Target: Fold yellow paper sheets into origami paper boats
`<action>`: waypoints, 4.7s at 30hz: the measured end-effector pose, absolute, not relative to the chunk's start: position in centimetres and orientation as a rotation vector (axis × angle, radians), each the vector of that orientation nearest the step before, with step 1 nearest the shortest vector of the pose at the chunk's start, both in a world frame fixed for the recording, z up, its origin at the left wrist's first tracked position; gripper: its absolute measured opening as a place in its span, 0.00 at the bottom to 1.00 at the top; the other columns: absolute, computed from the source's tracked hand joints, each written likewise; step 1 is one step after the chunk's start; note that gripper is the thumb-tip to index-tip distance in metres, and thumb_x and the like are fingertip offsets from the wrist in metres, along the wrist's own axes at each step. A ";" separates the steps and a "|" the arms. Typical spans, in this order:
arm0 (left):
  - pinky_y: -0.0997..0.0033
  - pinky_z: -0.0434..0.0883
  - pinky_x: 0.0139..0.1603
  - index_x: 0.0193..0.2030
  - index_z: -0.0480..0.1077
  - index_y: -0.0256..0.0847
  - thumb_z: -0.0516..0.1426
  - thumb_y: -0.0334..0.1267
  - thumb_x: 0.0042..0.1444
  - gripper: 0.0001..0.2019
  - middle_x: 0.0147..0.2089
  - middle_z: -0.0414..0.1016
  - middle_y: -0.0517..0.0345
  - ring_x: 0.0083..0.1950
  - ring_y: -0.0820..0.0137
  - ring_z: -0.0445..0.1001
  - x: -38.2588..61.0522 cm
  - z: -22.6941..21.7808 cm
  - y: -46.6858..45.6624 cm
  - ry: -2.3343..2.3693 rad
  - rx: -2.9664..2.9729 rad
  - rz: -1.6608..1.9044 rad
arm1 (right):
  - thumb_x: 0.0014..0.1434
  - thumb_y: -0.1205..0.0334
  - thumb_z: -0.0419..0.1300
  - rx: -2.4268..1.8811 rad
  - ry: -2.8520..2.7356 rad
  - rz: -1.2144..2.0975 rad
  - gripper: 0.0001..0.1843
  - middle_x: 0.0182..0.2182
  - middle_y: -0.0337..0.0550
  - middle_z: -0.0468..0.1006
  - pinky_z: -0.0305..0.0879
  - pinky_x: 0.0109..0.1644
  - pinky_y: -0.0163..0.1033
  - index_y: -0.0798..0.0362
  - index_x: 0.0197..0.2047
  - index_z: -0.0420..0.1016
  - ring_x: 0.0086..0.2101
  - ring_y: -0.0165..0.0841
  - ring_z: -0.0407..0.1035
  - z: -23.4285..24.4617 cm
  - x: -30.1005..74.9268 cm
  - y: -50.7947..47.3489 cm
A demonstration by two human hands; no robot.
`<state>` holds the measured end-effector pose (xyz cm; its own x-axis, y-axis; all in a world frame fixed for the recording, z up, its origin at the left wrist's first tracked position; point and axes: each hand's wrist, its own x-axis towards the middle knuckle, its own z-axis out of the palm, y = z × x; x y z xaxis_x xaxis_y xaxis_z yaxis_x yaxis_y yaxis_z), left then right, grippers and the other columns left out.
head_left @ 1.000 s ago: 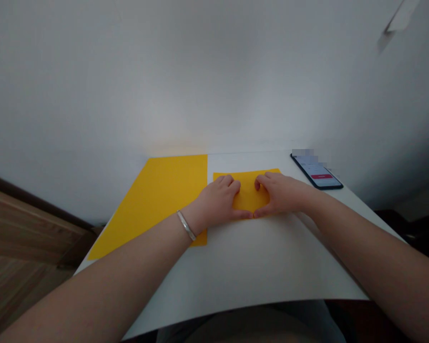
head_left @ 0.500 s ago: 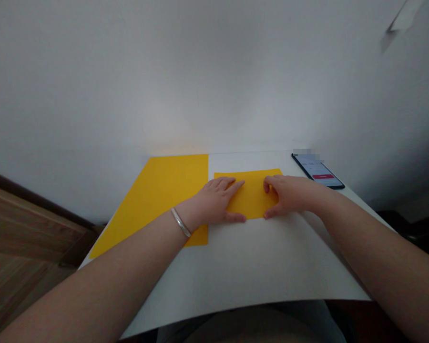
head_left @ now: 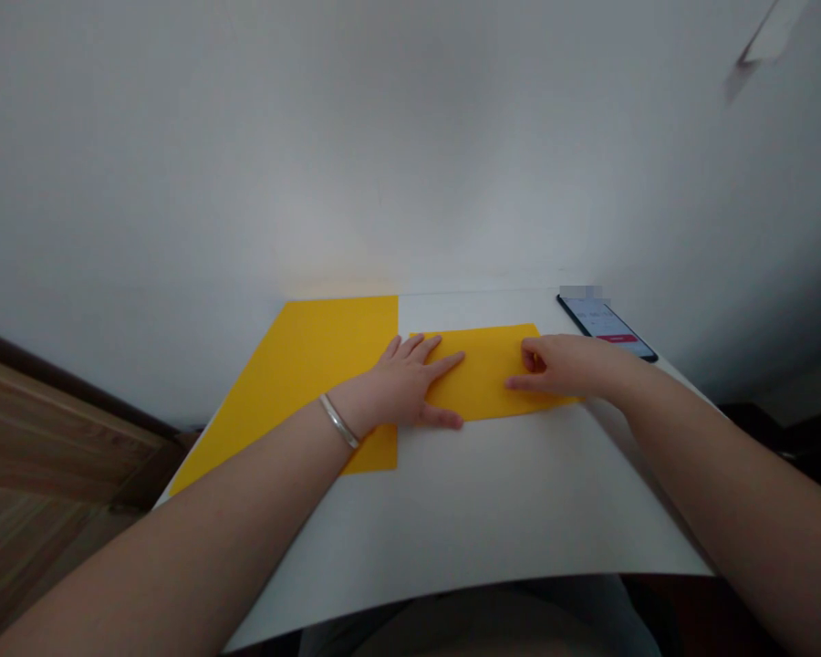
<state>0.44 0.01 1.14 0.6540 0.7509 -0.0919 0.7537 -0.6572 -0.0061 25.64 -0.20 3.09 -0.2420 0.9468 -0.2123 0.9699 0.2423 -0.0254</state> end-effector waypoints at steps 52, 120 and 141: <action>0.39 0.46 0.65 0.60 0.61 0.68 0.47 0.47 0.66 0.17 0.71 0.49 0.62 0.72 0.52 0.43 1.4 -0.1 0.6 0.543 2.956 0.029 | 0.36 0.38 0.65 1.765 2.258 -0.363 0.30 0.36 0.44 0.77 0.58 0.30 0.40 0.48 0.38 0.68 0.33 0.41 0.71 2.9 26.9 0.2; 0.65 0.67 0.57 0.51 0.67 0.36 0.54 0.40 0.62 0.14 0.53 0.72 0.49 0.55 0.64 0.70 2.7 1.3 -0.4 0.745 2.993 0.384 | 0.56 0.65 0.51 1.222 2.900 0.104 0.11 0.40 0.49 0.77 0.63 0.41 0.40 0.54 0.39 0.74 0.40 0.39 0.71 3.9 22.7 -2.6; 0.66 0.70 0.49 0.45 0.72 0.39 0.49 0.42 0.65 0.14 0.44 0.77 0.53 0.47 0.65 0.73 2.6 1.3 -0.5 0.885 3.131 0.416 | 0.58 0.64 0.51 1.414 2.831 0.188 0.10 0.38 0.45 0.78 0.59 0.32 0.38 0.51 0.37 0.73 0.38 0.37 0.71 3.9 22.1 -3.2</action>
<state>2.65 -0.53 1.34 0.8230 0.4952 0.2782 0.5303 -0.8454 -0.0637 22.07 -3.21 3.89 -0.6018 0.7948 0.0780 0.7982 0.5951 0.0936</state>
